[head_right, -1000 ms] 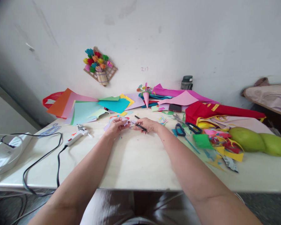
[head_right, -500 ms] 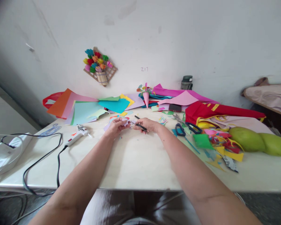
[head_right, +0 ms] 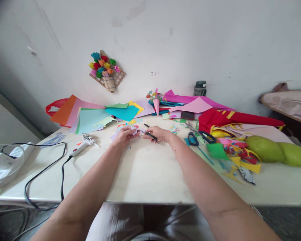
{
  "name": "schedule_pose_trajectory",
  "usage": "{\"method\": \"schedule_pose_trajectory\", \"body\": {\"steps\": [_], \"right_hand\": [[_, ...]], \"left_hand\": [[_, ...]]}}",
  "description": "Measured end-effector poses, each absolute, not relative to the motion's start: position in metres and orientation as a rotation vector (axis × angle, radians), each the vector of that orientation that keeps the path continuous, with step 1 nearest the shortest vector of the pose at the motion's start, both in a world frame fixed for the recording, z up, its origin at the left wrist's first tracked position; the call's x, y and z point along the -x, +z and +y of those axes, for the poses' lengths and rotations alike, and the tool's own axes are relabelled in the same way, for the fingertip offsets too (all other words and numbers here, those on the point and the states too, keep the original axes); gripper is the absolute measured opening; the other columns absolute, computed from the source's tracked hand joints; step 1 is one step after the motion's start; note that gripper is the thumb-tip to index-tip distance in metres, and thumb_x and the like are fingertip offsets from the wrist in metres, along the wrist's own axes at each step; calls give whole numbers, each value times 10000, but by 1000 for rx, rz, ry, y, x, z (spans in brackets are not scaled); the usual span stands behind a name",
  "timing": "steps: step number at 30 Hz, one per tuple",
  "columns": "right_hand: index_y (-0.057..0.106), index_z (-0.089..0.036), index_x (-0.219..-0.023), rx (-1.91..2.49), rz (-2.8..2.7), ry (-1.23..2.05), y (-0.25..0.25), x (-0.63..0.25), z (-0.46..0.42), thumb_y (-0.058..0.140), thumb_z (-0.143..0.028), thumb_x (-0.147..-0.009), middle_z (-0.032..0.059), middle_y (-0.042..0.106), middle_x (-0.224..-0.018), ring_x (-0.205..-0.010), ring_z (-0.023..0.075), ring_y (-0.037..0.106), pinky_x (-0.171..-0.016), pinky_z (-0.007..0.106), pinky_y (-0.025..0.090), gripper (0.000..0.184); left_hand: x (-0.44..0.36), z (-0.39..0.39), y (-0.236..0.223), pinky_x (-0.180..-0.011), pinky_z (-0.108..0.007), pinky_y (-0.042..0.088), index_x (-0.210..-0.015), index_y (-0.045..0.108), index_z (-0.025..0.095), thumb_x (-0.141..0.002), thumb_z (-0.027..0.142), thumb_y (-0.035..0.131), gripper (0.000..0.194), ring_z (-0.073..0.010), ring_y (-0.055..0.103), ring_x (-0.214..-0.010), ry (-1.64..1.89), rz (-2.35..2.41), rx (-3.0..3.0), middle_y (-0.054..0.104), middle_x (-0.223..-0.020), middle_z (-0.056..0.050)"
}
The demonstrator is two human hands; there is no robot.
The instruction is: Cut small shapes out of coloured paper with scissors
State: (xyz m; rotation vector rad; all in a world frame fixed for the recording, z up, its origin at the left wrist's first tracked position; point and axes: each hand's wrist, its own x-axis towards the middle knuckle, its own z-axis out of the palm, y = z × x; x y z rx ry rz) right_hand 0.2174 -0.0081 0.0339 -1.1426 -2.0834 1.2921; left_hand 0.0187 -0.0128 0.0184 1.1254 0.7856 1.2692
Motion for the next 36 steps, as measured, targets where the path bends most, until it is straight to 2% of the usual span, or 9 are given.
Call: {"method": "schedule_pose_trajectory", "body": {"steps": [18,26,36], "right_hand": [[577,-144,-836,1144,-2059,1308,33,-219,-9,654,-371,-730,-46,507,-491,-358,44,432,-346,149,315,262],[589,-139,-849,1115,-2055,1316,30,-220,-5,657,-303,-720,-45,509,-503,-372,48,433,-359,154,342,220],[576,-139,-820,1090,-2057,1329,30,-221,-5,657,-399,-709,-56,494,-493,-366,43,418,-363,161,335,294]], "left_hand": [[-18,-11,17,-719,-325,510,-577,532,140,-519,240,781,275,-149,638,-629,1273,775,-1111,639,-646,-6],[-19,-12,17,-725,-329,510,-566,533,140,-526,235,779,267,-142,630,-612,1277,773,-1115,615,-618,8],[-18,-11,15,-727,-326,510,-573,533,140,-527,248,782,275,-161,647,-667,1273,766,-1113,651,-677,-16]]}}
